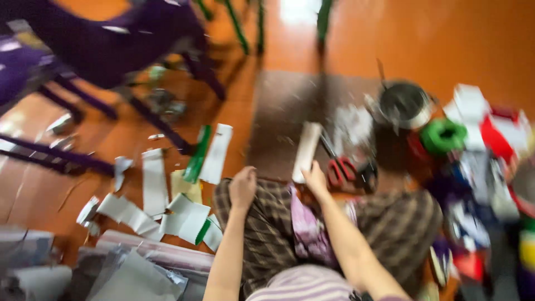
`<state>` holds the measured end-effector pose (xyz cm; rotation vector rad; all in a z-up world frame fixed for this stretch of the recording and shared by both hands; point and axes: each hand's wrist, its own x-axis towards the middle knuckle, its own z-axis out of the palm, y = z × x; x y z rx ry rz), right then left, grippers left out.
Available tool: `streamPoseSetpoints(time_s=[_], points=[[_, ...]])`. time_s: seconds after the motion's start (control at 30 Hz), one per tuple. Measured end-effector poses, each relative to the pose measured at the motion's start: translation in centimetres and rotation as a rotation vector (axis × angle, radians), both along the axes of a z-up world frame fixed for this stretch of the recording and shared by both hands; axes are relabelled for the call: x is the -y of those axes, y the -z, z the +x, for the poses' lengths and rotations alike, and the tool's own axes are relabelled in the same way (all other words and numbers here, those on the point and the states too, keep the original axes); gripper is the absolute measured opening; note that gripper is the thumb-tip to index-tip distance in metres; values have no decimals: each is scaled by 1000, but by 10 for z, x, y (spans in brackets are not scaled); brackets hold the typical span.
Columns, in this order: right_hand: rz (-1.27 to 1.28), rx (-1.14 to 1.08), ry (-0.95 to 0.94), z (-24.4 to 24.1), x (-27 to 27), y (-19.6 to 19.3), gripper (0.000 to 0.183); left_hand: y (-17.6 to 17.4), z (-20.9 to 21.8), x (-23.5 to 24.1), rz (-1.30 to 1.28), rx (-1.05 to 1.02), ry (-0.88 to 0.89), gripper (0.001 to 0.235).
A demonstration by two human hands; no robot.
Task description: Cutting and preparing colored strips of material using scissors for a craft project.
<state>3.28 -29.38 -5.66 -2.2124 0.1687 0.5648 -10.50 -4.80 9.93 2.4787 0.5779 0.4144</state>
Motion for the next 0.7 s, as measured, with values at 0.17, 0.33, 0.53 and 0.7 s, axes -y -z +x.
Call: streamPoseSetpoints(time_s=[0.17, 0.33, 0.53, 0.7], points=[[325, 128, -130, -20, -23, -97, 43, -9, 17, -11, -203, -103, 9, 36], [284, -75, -471, -43, -10, -147, 55, -51, 37, -7, -1091, 37, 9, 116], [371, -393, -585, -17, 36, -189, 41, -58, 26, 19, -1581, 453, -7, 28], [-538, 665, -372, 68, 159, 21, 61, -108, -15, 12, -1750, 380, -79, 50]])
